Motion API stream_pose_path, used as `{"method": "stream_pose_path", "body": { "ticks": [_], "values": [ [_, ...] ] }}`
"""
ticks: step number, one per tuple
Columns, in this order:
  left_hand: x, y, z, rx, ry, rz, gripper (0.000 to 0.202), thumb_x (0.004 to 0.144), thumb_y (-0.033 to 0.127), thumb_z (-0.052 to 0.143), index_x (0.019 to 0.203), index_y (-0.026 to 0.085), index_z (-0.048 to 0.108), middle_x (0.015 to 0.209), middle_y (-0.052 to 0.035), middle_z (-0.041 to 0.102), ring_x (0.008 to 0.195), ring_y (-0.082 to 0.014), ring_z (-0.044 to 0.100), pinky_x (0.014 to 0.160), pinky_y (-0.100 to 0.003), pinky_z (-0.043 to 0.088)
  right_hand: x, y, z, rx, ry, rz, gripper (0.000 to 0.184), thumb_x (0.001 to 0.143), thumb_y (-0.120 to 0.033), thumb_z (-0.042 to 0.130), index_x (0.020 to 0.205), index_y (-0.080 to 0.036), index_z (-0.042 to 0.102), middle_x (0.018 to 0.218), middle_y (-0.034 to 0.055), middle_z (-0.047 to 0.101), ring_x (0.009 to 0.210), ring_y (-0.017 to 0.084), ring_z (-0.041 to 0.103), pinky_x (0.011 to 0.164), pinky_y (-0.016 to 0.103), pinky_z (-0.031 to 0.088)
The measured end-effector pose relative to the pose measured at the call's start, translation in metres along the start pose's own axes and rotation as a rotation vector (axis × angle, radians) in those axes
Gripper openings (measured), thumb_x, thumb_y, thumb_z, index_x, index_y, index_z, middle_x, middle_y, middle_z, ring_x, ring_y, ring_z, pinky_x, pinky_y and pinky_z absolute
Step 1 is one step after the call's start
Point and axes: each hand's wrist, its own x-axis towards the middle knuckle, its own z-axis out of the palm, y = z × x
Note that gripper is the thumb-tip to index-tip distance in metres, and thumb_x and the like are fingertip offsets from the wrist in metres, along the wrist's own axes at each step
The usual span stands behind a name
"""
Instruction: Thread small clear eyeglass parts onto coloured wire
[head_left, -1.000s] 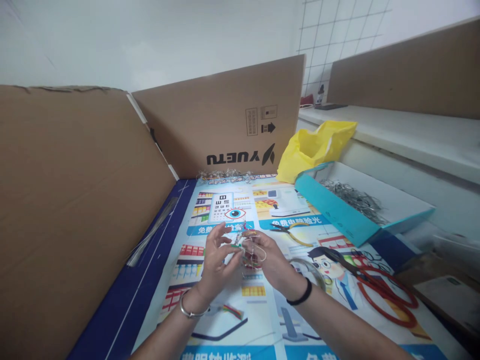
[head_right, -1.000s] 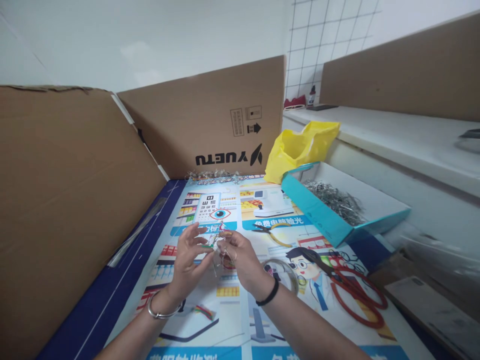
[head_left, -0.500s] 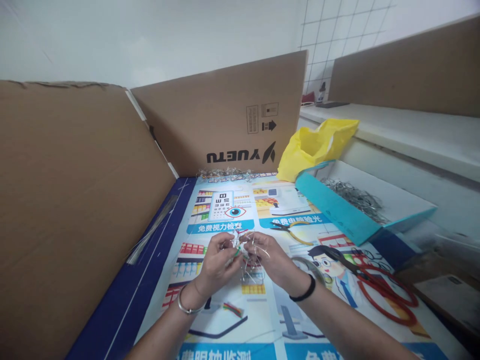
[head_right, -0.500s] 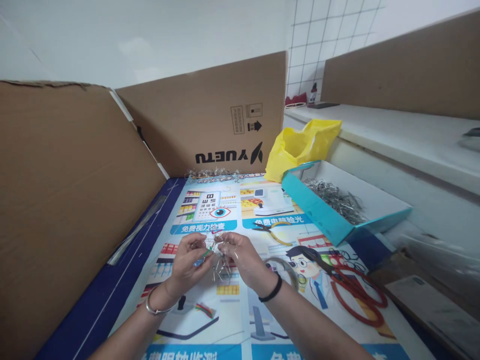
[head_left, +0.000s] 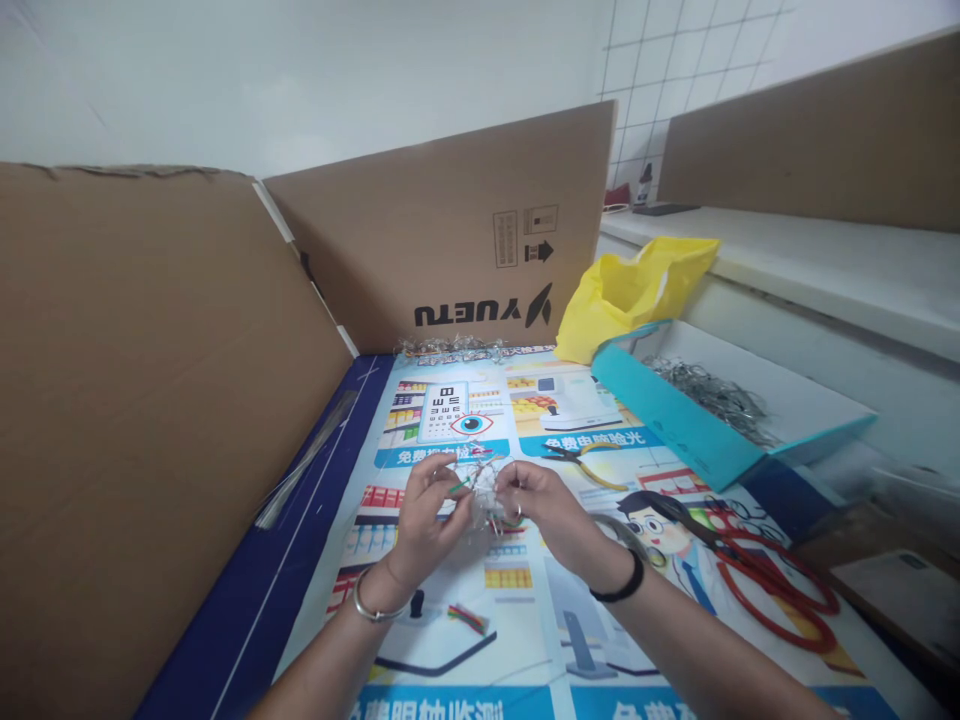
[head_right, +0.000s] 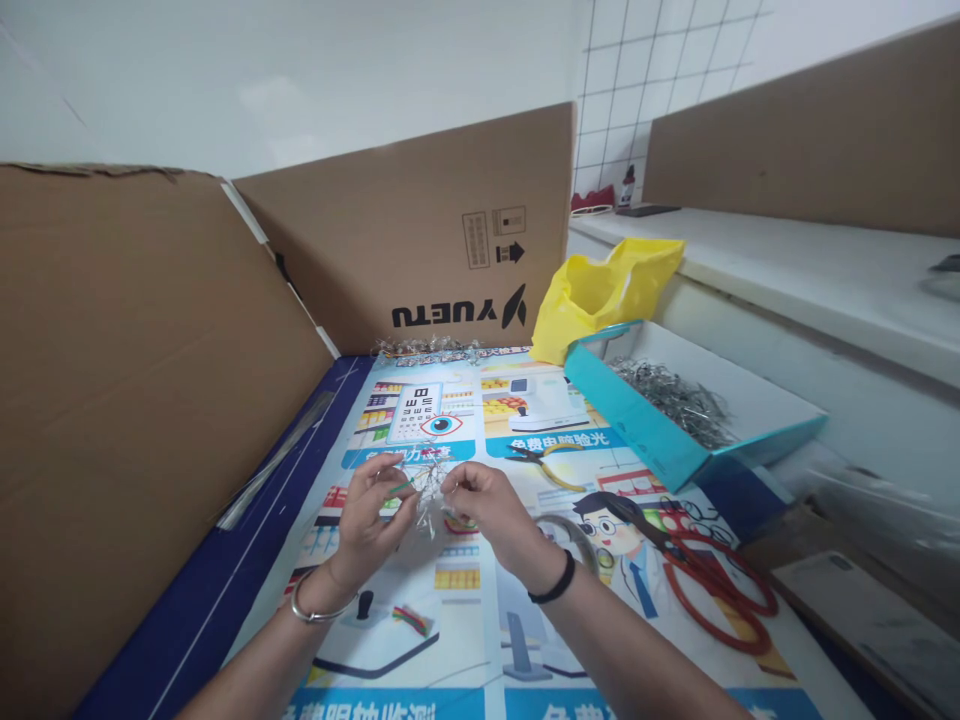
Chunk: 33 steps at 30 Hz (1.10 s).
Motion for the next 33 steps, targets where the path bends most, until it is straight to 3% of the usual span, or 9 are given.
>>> {"method": "stream_pose_path", "body": {
  "ticks": [6, 9, 14, 23, 26, 29, 33],
  "values": [
    [0.002, 0.0, -0.002, 0.031, 0.032, -0.046, 0.008, 0.078, 0.009, 0.059, 0.08, 0.016, 0.059, 0.109, -0.0095, 0.049, 0.09, -0.0175, 0.056, 0.08, -0.036, 0.05, -0.001, -0.003, -0.005, -0.015, 0.086, -0.04, 0.013, 0.065, -0.021, 0.062, 0.076, -0.018, 0.056, 0.063, -0.0051, 0.049, 0.05, 0.007, 0.039, 0.049, 0.023, 0.031],
    [0.001, 0.0, 0.0, 0.036, 0.036, -0.033, 0.008, 0.078, 0.009, 0.058, 0.079, 0.016, 0.059, 0.111, -0.0099, 0.048, 0.092, -0.018, 0.056, 0.079, -0.035, 0.051, -0.005, -0.004, -0.003, -0.01, -0.035, -0.065, 0.013, 0.069, -0.024, 0.064, 0.079, -0.017, 0.059, 0.064, -0.0039, 0.048, 0.055, 0.008, 0.041, 0.052, 0.023, 0.033],
    [-0.001, 0.0, 0.003, 0.015, 0.031, 0.001, 0.012, 0.077, 0.004, 0.055, 0.079, 0.015, 0.057, 0.114, -0.0105, 0.047, 0.087, -0.0159, 0.056, 0.079, -0.034, 0.051, -0.01, -0.003, 0.001, -0.001, -0.241, -0.027, 0.034, 0.069, -0.023, 0.069, 0.102, -0.021, 0.061, 0.068, -0.0038, 0.047, 0.062, 0.01, 0.043, 0.058, 0.023, 0.034],
    [-0.004, -0.003, 0.007, 0.025, -0.002, 0.025, 0.018, 0.079, 0.003, 0.054, 0.089, 0.017, 0.058, 0.118, -0.0104, 0.045, 0.08, -0.0129, 0.056, 0.077, -0.035, 0.052, -0.01, -0.001, 0.0, -0.051, -0.261, -0.038, 0.032, 0.08, -0.03, 0.06, 0.11, -0.02, 0.057, 0.069, -0.0028, 0.049, 0.06, 0.01, 0.047, 0.056, 0.024, 0.038],
    [-0.006, -0.005, 0.008, 0.047, 0.004, 0.049, 0.018, 0.079, 0.003, 0.054, 0.09, 0.017, 0.057, 0.119, -0.0103, 0.045, 0.077, -0.0117, 0.056, 0.077, -0.034, 0.052, -0.01, -0.004, 0.001, -0.051, -0.257, -0.049, 0.025, 0.081, -0.03, 0.058, 0.104, -0.019, 0.057, 0.073, -0.0016, 0.051, 0.063, 0.011, 0.048, 0.059, 0.025, 0.038],
    [-0.007, -0.005, 0.009, 0.055, 0.002, 0.038, 0.015, 0.079, 0.004, 0.055, 0.086, 0.017, 0.057, 0.119, -0.0097, 0.045, 0.081, -0.0131, 0.056, 0.077, -0.034, 0.052, -0.01, -0.004, 0.003, -0.081, -0.222, -0.038, 0.017, 0.08, -0.032, 0.06, 0.087, -0.017, 0.057, 0.071, -0.0012, 0.05, 0.064, 0.011, 0.047, 0.058, 0.024, 0.037],
    [-0.007, -0.006, 0.008, 0.047, 0.019, 0.021, 0.015, 0.079, 0.004, 0.055, 0.085, 0.017, 0.058, 0.119, -0.0096, 0.046, 0.089, -0.0158, 0.056, 0.078, -0.033, 0.052, -0.009, 0.0, 0.003, -0.126, -0.223, -0.053, 0.023, 0.079, -0.037, 0.061, 0.074, -0.016, 0.053, 0.067, -0.0019, 0.049, 0.06, 0.01, 0.044, 0.057, 0.025, 0.035]
  ]
}}
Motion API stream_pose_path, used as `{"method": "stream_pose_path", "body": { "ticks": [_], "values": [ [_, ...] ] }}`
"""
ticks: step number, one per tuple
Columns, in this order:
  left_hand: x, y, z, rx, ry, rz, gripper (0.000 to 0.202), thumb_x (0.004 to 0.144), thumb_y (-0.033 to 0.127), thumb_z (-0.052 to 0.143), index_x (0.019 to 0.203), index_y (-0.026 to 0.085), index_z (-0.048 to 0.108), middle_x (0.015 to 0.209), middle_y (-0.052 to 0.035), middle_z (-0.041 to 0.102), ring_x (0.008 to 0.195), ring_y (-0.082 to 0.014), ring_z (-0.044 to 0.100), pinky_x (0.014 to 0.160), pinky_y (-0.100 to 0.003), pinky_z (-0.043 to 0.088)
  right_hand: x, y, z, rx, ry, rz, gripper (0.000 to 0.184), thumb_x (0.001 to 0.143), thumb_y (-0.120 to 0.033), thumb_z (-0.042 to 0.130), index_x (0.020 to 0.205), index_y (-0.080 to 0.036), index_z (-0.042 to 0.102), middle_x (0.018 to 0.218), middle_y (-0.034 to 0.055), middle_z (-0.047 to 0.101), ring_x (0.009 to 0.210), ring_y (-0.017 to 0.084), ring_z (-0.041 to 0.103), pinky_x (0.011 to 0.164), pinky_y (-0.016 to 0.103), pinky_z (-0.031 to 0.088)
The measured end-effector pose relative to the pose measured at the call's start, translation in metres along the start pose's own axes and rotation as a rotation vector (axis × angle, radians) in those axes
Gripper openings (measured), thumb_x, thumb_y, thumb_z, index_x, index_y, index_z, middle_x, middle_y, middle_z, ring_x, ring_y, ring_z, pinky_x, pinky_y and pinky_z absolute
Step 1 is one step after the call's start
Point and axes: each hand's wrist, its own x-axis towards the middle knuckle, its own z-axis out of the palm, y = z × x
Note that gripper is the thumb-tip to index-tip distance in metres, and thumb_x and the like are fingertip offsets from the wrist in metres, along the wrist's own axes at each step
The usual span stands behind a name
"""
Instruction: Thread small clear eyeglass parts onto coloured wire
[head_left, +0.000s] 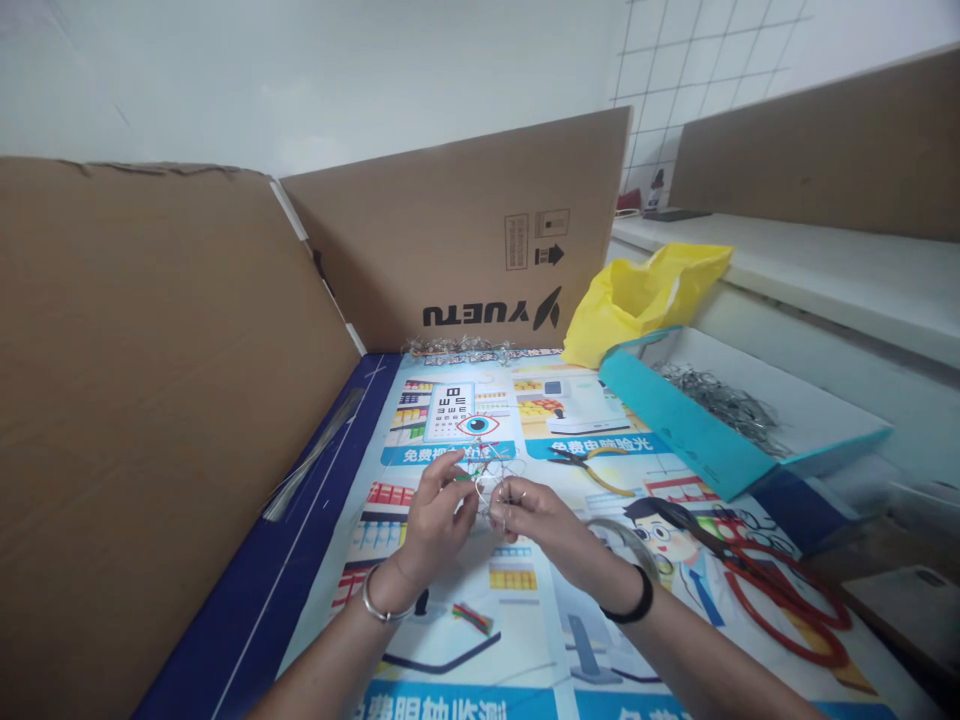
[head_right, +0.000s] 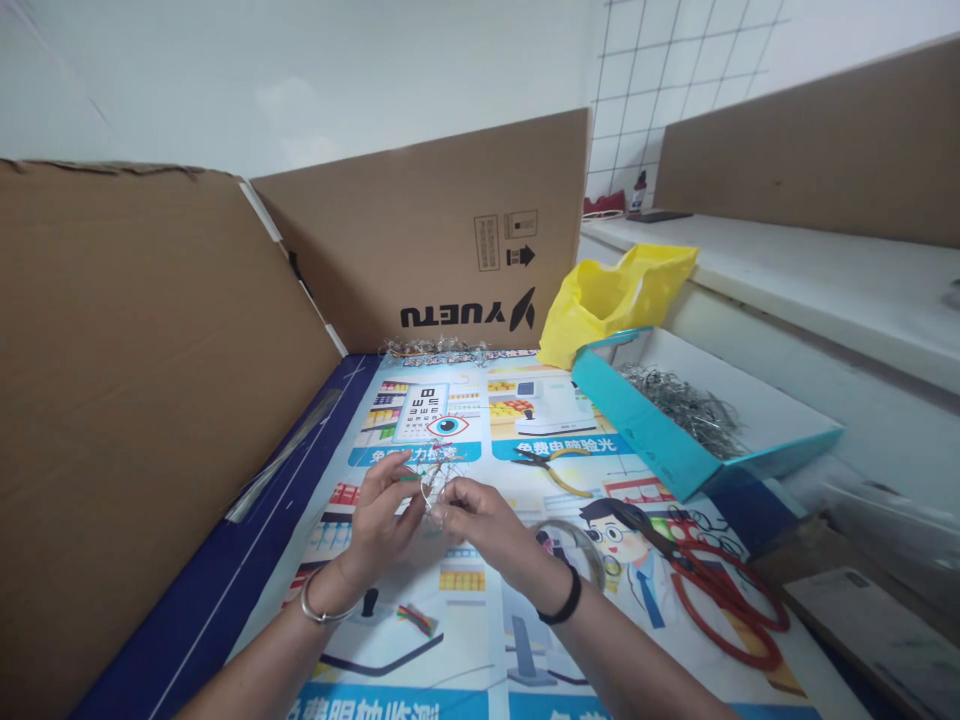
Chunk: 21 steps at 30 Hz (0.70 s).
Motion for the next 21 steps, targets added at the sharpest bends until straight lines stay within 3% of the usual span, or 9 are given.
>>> {"method": "stream_pose_path", "body": {
  "ticks": [13, 17, 21],
  "values": [
    [0.009, 0.001, -0.009, 0.158, 0.075, 0.019, 0.011, 0.077, 0.006, 0.058, 0.081, 0.016, 0.06, 0.113, -0.0098, 0.051, 0.076, -0.0117, 0.058, 0.072, -0.029, 0.053, 0.003, 0.001, -0.009, 0.01, 0.024, -0.006, 0.031, 0.077, -0.04, 0.064, 0.065, -0.017, 0.047, 0.062, -0.0024, 0.048, 0.058, 0.01, 0.042, 0.057, 0.025, 0.033],
    [0.005, -0.003, -0.009, 0.168, 0.069, 0.031, 0.014, 0.075, 0.005, 0.06, 0.082, 0.018, 0.06, 0.115, -0.0088, 0.05, 0.086, -0.0153, 0.059, 0.076, -0.032, 0.054, 0.003, -0.002, -0.011, 0.04, 0.041, -0.002, 0.03, 0.075, -0.039, 0.065, 0.064, -0.017, 0.047, 0.062, -0.0026, 0.048, 0.057, 0.01, 0.041, 0.056, 0.024, 0.032],
    [0.001, -0.004, -0.006, 0.113, 0.063, 0.025, 0.017, 0.075, 0.004, 0.059, 0.084, 0.019, 0.059, 0.118, -0.0082, 0.048, 0.089, -0.0156, 0.06, 0.079, -0.033, 0.054, 0.002, -0.003, -0.012, 0.055, 0.047, -0.001, 0.027, 0.076, -0.037, 0.065, 0.065, -0.017, 0.05, 0.075, 0.0014, 0.055, 0.066, 0.012, 0.047, 0.061, 0.025, 0.036]
  ]
}}
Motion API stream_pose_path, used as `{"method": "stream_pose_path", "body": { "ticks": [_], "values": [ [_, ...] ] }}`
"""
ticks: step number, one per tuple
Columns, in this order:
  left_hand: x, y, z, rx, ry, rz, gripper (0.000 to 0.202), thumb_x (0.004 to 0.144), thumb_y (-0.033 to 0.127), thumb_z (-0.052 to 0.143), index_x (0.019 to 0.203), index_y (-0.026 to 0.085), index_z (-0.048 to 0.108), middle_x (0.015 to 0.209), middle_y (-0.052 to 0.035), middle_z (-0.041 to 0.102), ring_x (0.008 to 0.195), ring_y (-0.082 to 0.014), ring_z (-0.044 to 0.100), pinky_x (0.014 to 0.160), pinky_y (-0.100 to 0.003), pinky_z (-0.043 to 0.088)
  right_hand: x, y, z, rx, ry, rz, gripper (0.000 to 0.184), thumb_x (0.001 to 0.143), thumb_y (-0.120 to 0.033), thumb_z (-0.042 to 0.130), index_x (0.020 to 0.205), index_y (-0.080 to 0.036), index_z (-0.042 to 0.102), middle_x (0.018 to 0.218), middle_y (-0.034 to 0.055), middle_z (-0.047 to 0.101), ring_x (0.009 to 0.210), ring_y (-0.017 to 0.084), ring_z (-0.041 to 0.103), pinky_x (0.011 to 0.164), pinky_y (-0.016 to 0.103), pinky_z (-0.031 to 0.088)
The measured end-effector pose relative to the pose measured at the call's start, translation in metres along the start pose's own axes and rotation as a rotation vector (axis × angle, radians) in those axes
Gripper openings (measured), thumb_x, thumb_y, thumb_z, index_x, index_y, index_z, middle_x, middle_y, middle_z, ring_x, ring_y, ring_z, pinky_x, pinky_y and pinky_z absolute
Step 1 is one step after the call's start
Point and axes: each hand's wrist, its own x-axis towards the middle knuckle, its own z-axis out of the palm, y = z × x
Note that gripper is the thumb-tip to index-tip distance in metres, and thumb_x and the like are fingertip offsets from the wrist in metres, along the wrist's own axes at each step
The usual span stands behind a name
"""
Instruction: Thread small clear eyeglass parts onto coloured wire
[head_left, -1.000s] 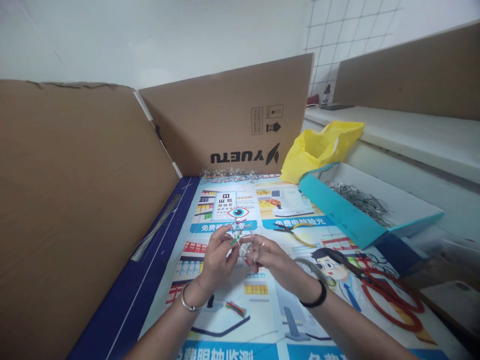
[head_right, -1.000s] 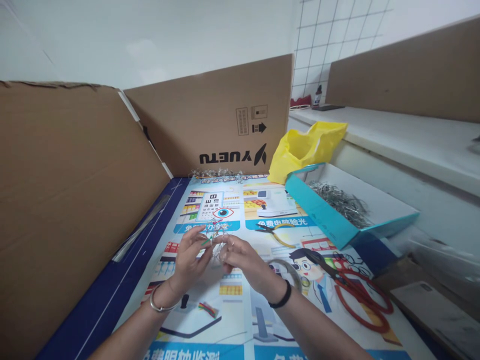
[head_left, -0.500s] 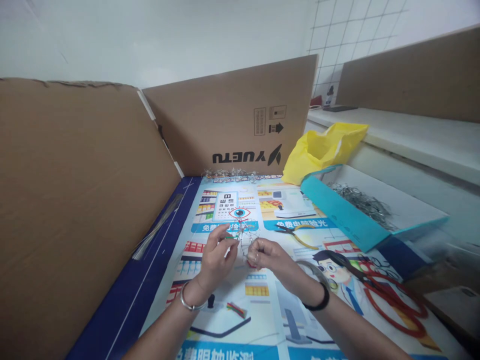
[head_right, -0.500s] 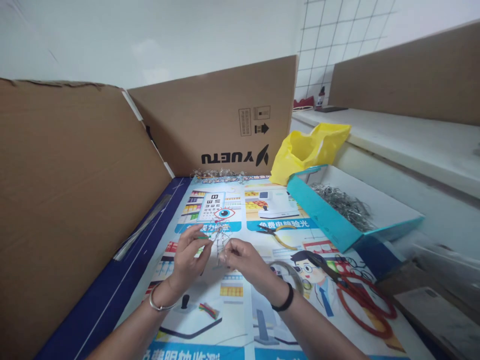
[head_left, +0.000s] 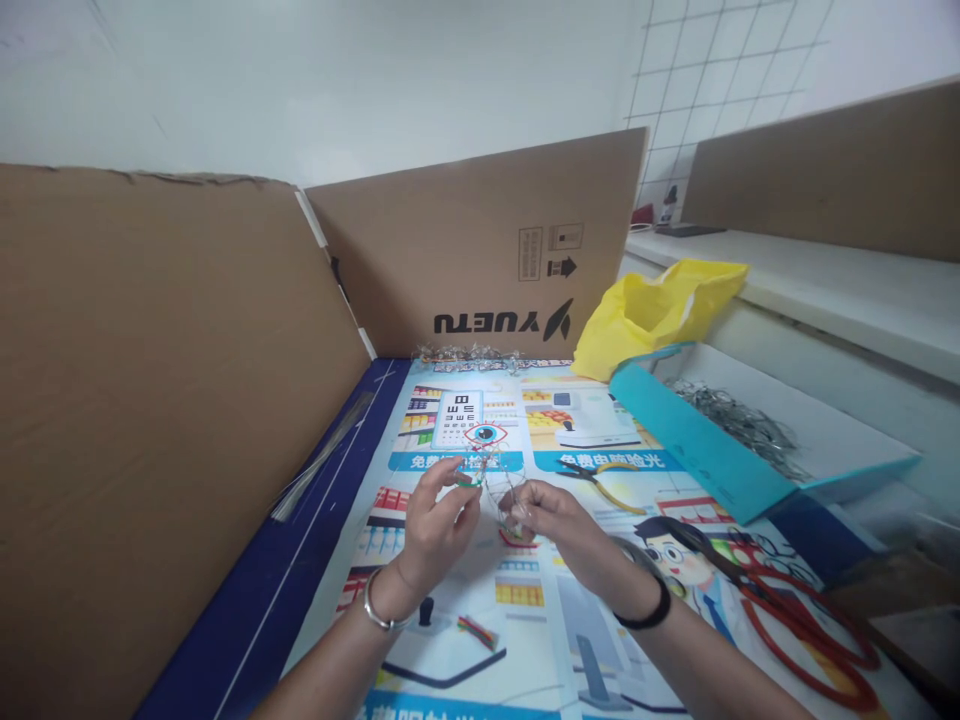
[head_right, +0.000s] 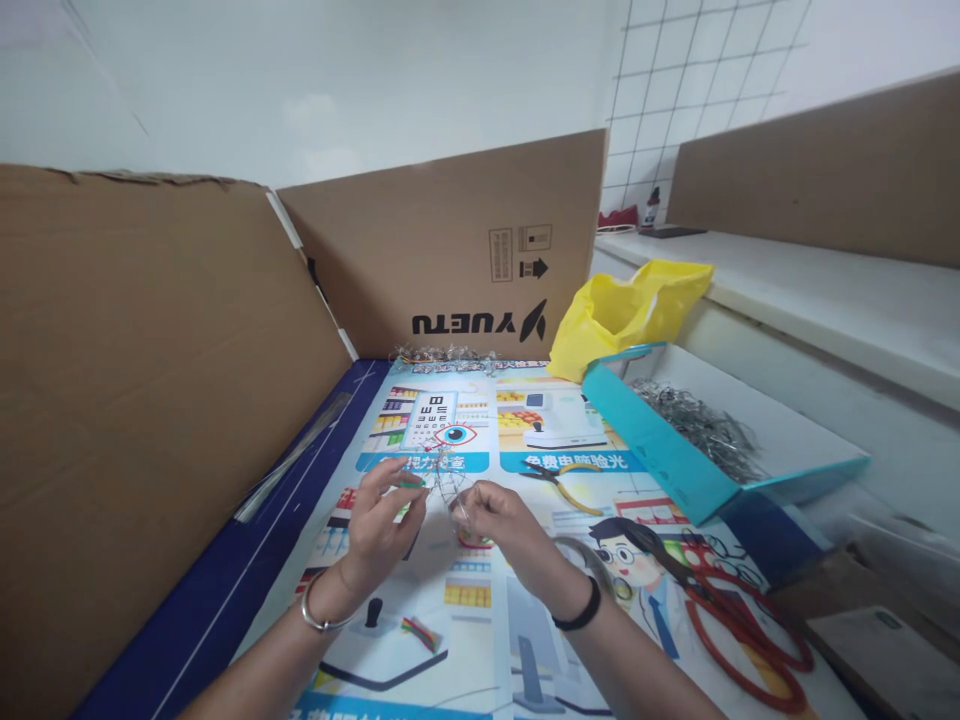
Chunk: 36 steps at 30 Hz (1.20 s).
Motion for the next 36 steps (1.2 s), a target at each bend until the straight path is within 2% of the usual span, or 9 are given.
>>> {"method": "stream_pose_path", "body": {
  "ticks": [5, 9, 13, 16, 19, 21, 28, 31, 36],
  "values": [
    [0.0, 0.007, 0.0, -0.159, -0.016, -0.019, 0.021, 0.077, 0.001, 0.056, 0.088, 0.019, 0.057, 0.119, -0.0086, 0.045, 0.086, -0.0135, 0.06, 0.076, -0.031, 0.055, -0.003, -0.001, -0.001, 0.02, -0.03, -0.018, 0.029, 0.071, -0.037, 0.069, 0.063, -0.018, 0.049, 0.106, 0.0068, 0.056, 0.092, 0.02, 0.053, 0.075, 0.031, 0.041],
    [0.0, 0.014, -0.003, -0.358, -0.016, -0.067, 0.026, 0.078, 0.005, 0.054, 0.097, 0.02, 0.049, 0.121, -0.0103, 0.045, 0.094, -0.0187, 0.061, 0.082, -0.039, 0.052, -0.003, -0.002, -0.003, 0.004, -0.059, -0.028, 0.03, 0.068, -0.037, 0.072, 0.062, -0.018, 0.05, 0.111, 0.0071, 0.056, 0.101, 0.023, 0.053, 0.082, 0.036, 0.042],
    [0.003, 0.018, -0.004, -0.741, 0.144, -0.405, 0.018, 0.087, 0.018, 0.043, 0.104, 0.023, 0.038, 0.128, -0.0132, 0.038, 0.086, -0.0172, 0.063, 0.067, -0.035, 0.054, -0.003, -0.003, -0.004, -0.04, -0.095, -0.08, 0.028, 0.065, -0.032, 0.075, 0.059, -0.018, 0.052, 0.118, 0.0082, 0.054, 0.107, 0.024, 0.051, 0.089, 0.039, 0.039],
    [0.008, 0.012, -0.002, -0.834, 0.221, -0.67, 0.012, 0.09, 0.024, 0.038, 0.102, 0.023, 0.038, 0.126, -0.0108, 0.041, 0.084, -0.0151, 0.062, 0.061, -0.028, 0.051, -0.003, -0.002, -0.004, -0.011, -0.131, -0.067, 0.027, 0.065, -0.029, 0.075, 0.059, -0.017, 0.052, 0.126, 0.0087, 0.05, 0.097, 0.022, 0.056, 0.085, 0.04, 0.042],
    [0.011, 0.003, -0.001, -0.809, -0.002, -0.756, 0.009, 0.084, 0.025, 0.05, 0.091, 0.018, 0.049, 0.111, -0.0092, 0.052, 0.101, -0.0199, 0.055, 0.081, -0.033, 0.047, -0.004, -0.001, -0.004, 0.009, -0.152, -0.076, 0.027, 0.066, -0.03, 0.074, 0.059, -0.017, 0.052, 0.126, 0.009, 0.049, 0.091, 0.021, 0.059, 0.082, 0.039, 0.043],
    [0.013, 0.0, 0.0, -0.871, -0.091, -0.786, 0.02, 0.078, 0.026, 0.059, 0.096, 0.019, 0.051, 0.115, -0.0093, 0.051, 0.11, -0.0222, 0.049, 0.087, -0.035, 0.044, -0.004, -0.001, -0.004, -0.003, -0.155, -0.101, 0.027, 0.065, -0.03, 0.074, 0.059, -0.017, 0.052, 0.121, 0.0085, 0.052, 0.094, 0.022, 0.057, 0.082, 0.038, 0.043],
    [0.013, 0.009, 0.003, -1.164, -0.242, -0.991, 0.034, 0.073, 0.031, 0.068, 0.099, 0.022, 0.048, 0.086, -0.0011, 0.056, 0.067, -0.0112, 0.054, 0.062, -0.024, 0.044, -0.003, 0.001, -0.006, -0.036, -0.158, -0.125, 0.024, 0.063, -0.029, 0.075, 0.061, -0.018, 0.053, 0.112, 0.0057, 0.05, 0.101, 0.022, 0.051, 0.083, 0.035, 0.041],
    [0.014, 0.012, 0.001, -1.143, -0.286, -0.954, 0.026, 0.072, 0.031, 0.069, 0.09, 0.019, 0.053, 0.081, -0.0008, 0.055, 0.07, -0.0124, 0.053, 0.064, -0.024, 0.042, -0.002, 0.002, -0.006, -0.086, -0.17, -0.129, 0.023, 0.062, -0.027, 0.075, 0.061, -0.019, 0.053, 0.108, 0.0055, 0.051, 0.101, 0.022, 0.05, 0.081, 0.034, 0.041],
    [0.015, 0.01, 0.0, -0.972, -0.3, -0.868, 0.019, 0.078, 0.035, 0.061, 0.079, 0.017, 0.056, 0.07, 0.0003, 0.053, 0.065, -0.0125, 0.05, 0.063, -0.025, 0.04, -0.002, -0.003, -0.001, -0.315, -0.193, -0.193, 0.019, 0.064, -0.02, 0.07, 0.058, -0.022, 0.052, 0.073, 0.0026, 0.052, 0.109, 0.025, 0.046, 0.085, 0.036, 0.039]
  ]
}}
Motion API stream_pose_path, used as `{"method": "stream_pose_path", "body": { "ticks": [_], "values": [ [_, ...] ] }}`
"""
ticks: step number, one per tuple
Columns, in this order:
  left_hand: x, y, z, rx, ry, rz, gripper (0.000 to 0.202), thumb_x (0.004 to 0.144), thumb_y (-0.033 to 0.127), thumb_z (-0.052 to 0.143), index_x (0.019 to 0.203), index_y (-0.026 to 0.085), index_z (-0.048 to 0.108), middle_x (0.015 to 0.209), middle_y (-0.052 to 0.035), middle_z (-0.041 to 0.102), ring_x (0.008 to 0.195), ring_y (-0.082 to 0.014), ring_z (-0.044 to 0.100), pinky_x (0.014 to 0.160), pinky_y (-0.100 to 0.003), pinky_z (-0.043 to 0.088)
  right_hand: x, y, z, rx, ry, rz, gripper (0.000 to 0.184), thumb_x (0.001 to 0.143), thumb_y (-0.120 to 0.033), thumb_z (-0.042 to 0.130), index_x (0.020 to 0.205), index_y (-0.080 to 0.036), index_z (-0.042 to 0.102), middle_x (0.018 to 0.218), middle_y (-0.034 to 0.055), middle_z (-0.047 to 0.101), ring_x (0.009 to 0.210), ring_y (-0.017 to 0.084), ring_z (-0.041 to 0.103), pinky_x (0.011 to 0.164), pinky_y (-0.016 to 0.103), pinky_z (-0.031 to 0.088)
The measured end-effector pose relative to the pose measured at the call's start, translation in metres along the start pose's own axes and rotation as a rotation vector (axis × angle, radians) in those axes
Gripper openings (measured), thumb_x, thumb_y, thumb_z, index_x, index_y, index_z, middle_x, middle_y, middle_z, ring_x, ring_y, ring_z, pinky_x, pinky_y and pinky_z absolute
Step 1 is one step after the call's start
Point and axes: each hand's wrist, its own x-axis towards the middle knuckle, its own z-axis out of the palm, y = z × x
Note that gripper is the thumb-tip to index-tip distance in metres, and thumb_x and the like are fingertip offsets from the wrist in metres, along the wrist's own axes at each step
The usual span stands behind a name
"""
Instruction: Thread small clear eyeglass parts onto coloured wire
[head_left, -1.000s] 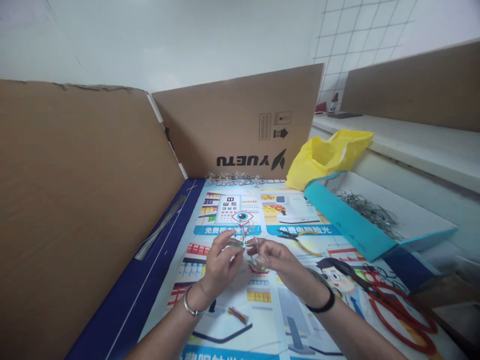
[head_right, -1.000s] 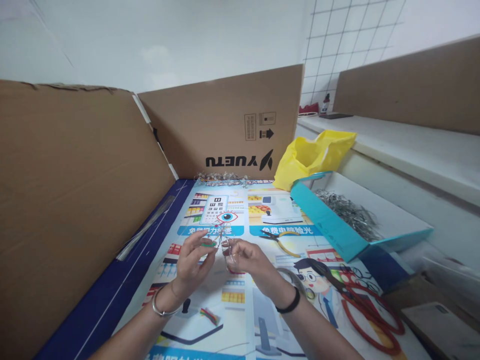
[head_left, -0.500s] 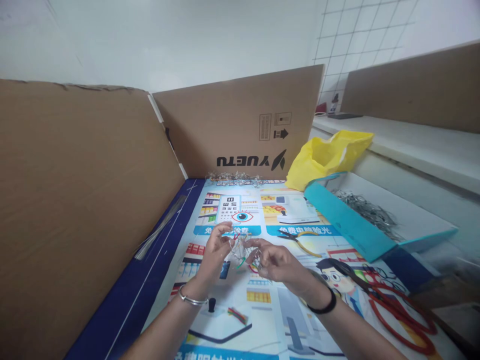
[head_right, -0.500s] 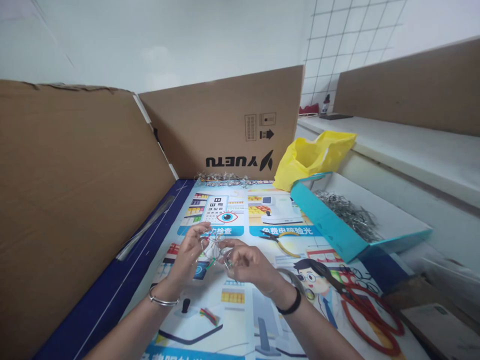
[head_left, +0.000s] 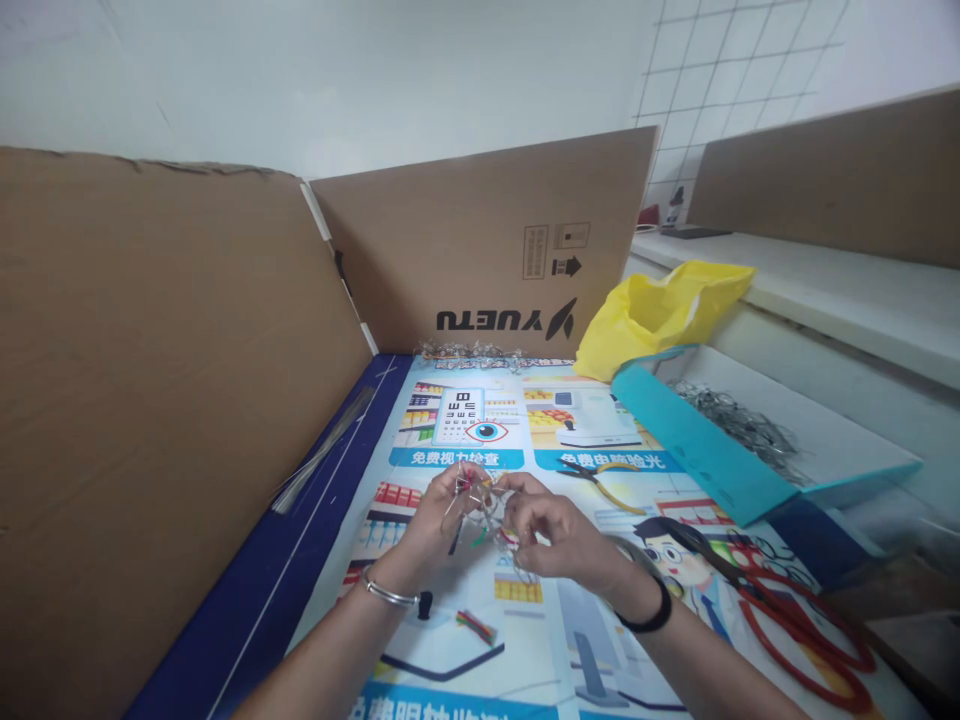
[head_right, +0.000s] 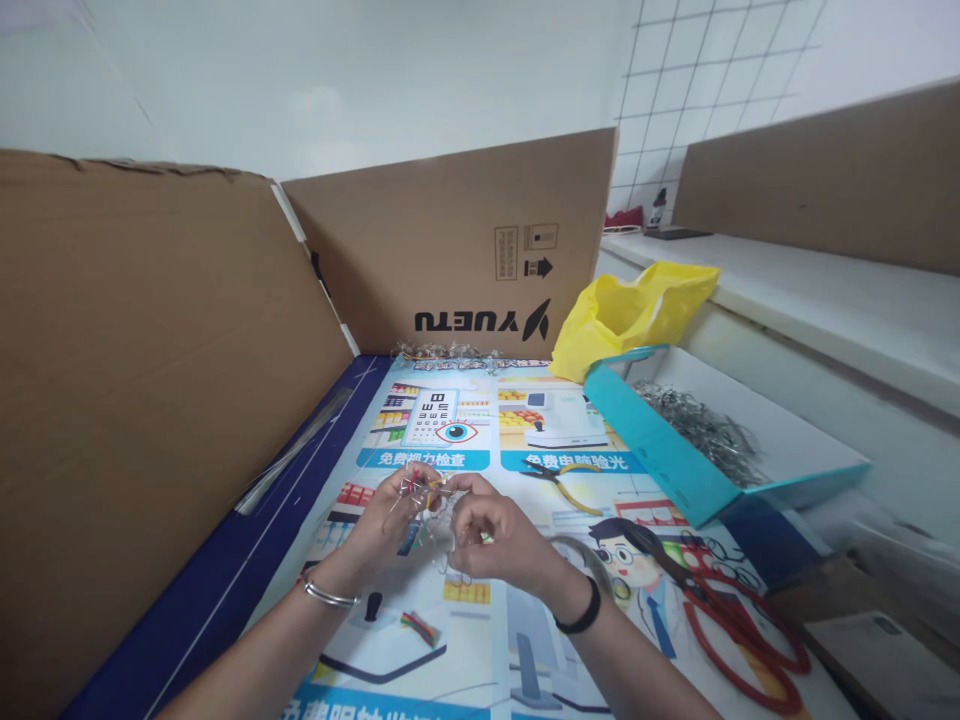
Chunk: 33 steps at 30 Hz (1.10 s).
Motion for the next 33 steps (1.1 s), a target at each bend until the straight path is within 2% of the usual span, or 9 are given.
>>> {"method": "stream_pose_path", "body": {
  "ticks": [3, 6, 8, 11, 14, 17, 23, 29, 33],
  "values": [
    [0.003, -0.002, -0.005, 0.108, 0.092, 0.051, 0.016, 0.079, 0.034, 0.06, 0.079, 0.018, 0.056, 0.072, 0.0005, 0.054, 0.064, -0.0123, 0.05, 0.06, -0.024, 0.04, 0.0, -0.005, 0.003, -0.145, 0.016, -0.069, 0.019, 0.065, -0.013, 0.065, 0.057, -0.023, 0.051, 0.069, 0.0026, 0.052, 0.114, 0.025, 0.042, 0.086, 0.036, 0.039],
    [0.005, -0.005, -0.012, 0.246, 0.186, 0.132, 0.01, 0.081, 0.028, 0.056, 0.082, 0.019, 0.058, 0.075, -0.0004, 0.056, 0.065, -0.0131, 0.051, 0.06, -0.024, 0.041, 0.0, -0.007, 0.005, -0.25, 0.108, -0.1, 0.018, 0.064, -0.01, 0.065, 0.059, -0.021, 0.051, 0.093, 0.0064, 0.054, 0.105, 0.025, 0.048, 0.082, 0.035, 0.041],
    [0.007, -0.006, -0.017, 0.36, 0.223, 0.192, 0.009, 0.081, 0.024, 0.054, 0.084, 0.019, 0.061, 0.081, -0.0021, 0.058, 0.073, -0.0147, 0.053, 0.066, -0.026, 0.043, -0.002, -0.005, 0.006, -0.32, 0.162, -0.119, 0.017, 0.064, -0.009, 0.065, 0.061, -0.021, 0.052, 0.11, 0.0079, 0.049, 0.095, 0.022, 0.051, 0.081, 0.035, 0.042],
    [0.009, -0.005, -0.02, 0.425, 0.198, 0.226, 0.013, 0.081, 0.019, 0.05, 0.08, 0.02, 0.063, 0.082, -0.0031, 0.057, 0.079, -0.0165, 0.054, 0.071, -0.028, 0.043, -0.003, -0.002, 0.006, -0.397, 0.199, -0.188, 0.015, 0.065, -0.009, 0.064, 0.064, -0.021, 0.055, 0.119, 0.0073, 0.045, 0.093, 0.021, 0.051, 0.086, 0.037, 0.04],
    [0.01, -0.004, -0.022, 0.398, 0.121, 0.234, 0.016, 0.079, 0.017, 0.049, 0.067, 0.019, 0.059, 0.081, -0.0036, 0.054, 0.081, -0.0176, 0.053, 0.075, -0.03, 0.043, -0.004, 0.0, 0.006, -0.435, 0.211, -0.227, 0.014, 0.067, -0.01, 0.064, 0.066, -0.021, 0.056, 0.12, 0.0071, 0.045, 0.097, 0.022, 0.049, 0.087, 0.037, 0.04],
    [0.009, -0.004, -0.024, 0.364, 0.095, 0.261, 0.017, 0.077, 0.014, 0.047, 0.065, 0.019, 0.058, 0.09, -0.0052, 0.055, 0.09, -0.0195, 0.053, 0.081, -0.032, 0.043, -0.003, -0.001, 0.006, -0.429, 0.265, -0.223, 0.014, 0.067, -0.011, 0.065, 0.067, -0.022, 0.055, 0.117, 0.0075, 0.047, 0.096, 0.022, 0.051, 0.086, 0.037, 0.04],
    [0.005, -0.002, -0.022, 0.206, 0.072, 0.178, 0.014, 0.077, 0.014, 0.046, 0.065, 0.019, 0.052, 0.095, -0.0058, 0.062, 0.095, -0.0215, 0.056, 0.086, -0.037, 0.041, 0.001, 0.002, 0.0, -0.251, 0.328, -0.1, 0.02, 0.067, -0.017, 0.068, 0.06, -0.022, 0.051, 0.092, 0.0071, 0.056, 0.114, 0.026, 0.044, 0.089, 0.036, 0.037],
    [0.003, 0.003, -0.015, 0.031, 0.051, 0.117, 0.012, 0.079, 0.019, 0.048, 0.068, 0.018, 0.052, 0.09, -0.0052, 0.061, 0.08, -0.0191, 0.059, 0.082, -0.036, 0.043, 0.001, 0.012, -0.002, 0.209, 0.382, 0.096, 0.026, 0.069, -0.029, 0.071, 0.061, -0.018, 0.048, 0.121, 0.0063, 0.049, 0.092, 0.021, 0.056, 0.079, 0.034, 0.041],
    [0.003, 0.002, -0.017, 0.001, 0.047, 0.114, 0.013, 0.081, 0.02, 0.047, 0.071, 0.018, 0.055, 0.074, -0.0039, 0.06, 0.09, -0.0218, 0.058, 0.086, -0.036, 0.04, 0.004, 0.019, 0.0, 0.361, 0.376, 0.154, 0.024, 0.071, -0.026, 0.069, 0.06, -0.017, 0.049, 0.116, 0.0049, 0.053, 0.095, 0.021, 0.056, 0.08, 0.031, 0.039]
  ]
}}
